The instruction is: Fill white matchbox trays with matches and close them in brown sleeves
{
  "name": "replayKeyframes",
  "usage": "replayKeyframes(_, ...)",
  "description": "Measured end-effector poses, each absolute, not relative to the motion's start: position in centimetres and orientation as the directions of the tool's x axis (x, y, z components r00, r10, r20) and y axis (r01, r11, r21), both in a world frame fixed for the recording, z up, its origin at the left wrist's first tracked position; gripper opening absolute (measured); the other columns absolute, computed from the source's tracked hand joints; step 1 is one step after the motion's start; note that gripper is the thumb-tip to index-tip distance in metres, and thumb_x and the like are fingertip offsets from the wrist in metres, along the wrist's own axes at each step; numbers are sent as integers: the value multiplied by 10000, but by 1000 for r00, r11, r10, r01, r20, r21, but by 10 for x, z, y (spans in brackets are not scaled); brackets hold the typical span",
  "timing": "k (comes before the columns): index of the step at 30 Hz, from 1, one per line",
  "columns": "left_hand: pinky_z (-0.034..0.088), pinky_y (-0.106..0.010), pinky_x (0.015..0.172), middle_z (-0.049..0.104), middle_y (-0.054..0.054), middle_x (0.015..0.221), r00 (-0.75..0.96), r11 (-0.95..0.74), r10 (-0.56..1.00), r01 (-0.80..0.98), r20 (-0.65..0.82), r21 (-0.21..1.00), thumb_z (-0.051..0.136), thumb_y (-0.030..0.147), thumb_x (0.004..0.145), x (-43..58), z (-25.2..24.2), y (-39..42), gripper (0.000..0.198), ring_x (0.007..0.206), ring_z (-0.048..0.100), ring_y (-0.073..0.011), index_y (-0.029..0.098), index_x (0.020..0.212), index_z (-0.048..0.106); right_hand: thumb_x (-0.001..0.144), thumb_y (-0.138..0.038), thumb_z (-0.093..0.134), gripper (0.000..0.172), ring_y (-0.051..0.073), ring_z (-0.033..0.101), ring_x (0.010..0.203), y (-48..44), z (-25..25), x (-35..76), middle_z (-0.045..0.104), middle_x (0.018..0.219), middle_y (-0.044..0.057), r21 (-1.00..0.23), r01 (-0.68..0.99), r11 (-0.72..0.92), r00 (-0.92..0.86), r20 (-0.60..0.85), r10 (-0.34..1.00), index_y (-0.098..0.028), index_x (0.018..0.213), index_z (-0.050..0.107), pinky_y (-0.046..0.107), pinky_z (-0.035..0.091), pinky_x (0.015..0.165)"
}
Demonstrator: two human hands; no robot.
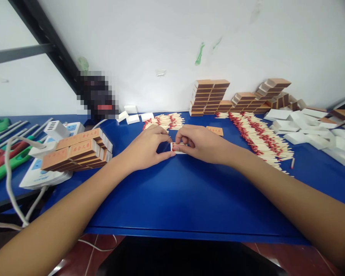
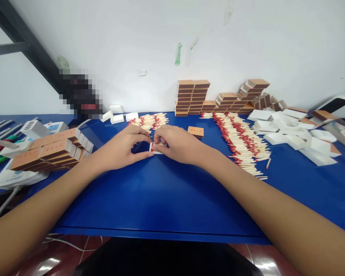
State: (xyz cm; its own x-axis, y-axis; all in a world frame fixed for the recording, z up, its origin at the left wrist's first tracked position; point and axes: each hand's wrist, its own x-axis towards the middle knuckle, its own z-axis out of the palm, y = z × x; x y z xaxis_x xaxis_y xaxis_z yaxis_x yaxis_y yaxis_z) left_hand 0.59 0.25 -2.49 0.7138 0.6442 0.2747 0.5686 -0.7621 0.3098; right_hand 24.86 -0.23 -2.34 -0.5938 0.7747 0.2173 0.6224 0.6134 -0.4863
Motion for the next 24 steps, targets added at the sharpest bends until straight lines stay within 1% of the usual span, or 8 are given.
replayKeyframes(6,539,-498,1056,751,-120,1216,709,-759,648,571,278,312,765,429,986,5,-25,2,263,1198,658,-318,200,1106,813,988,-234,640,82,185,565,821,-3,-25,247,649,900,43,-484,614,624,-600,228,767,-205,928,687,311,365,726)
replayKeyframes(14,527,-507,1075,742,-128,1238,708,-749,658,583,255,314,765,452,984,6,-24,2,285,1210,654,-322,204,1117,810,1006,-296,617,135,182,545,779,-2,-25,248,628,840,30,-496,627,601,-582,214,784,-211,905,644,314,354,704)
replayKeyframes(20,535,-499,1053,745,-119,1226,708,-750,657,581,257,317,767,420,977,6,-23,1,243,1193,657,-322,219,1107,807,997,-271,622,83,179,545,772,-2,-24,248,637,860,27,-499,635,589,-581,194,790,-214,943,648,312,349,699)
replayKeyframes(24,533,-499,1066,748,-120,1247,704,-746,662,584,257,319,765,427,979,6,-23,1,253,1205,661,-325,212,1106,807,999,-265,628,98,182,548,786,-1,-22,249,635,868,30,-475,646,597,-583,198,788,-213,920,652,315,351,714)
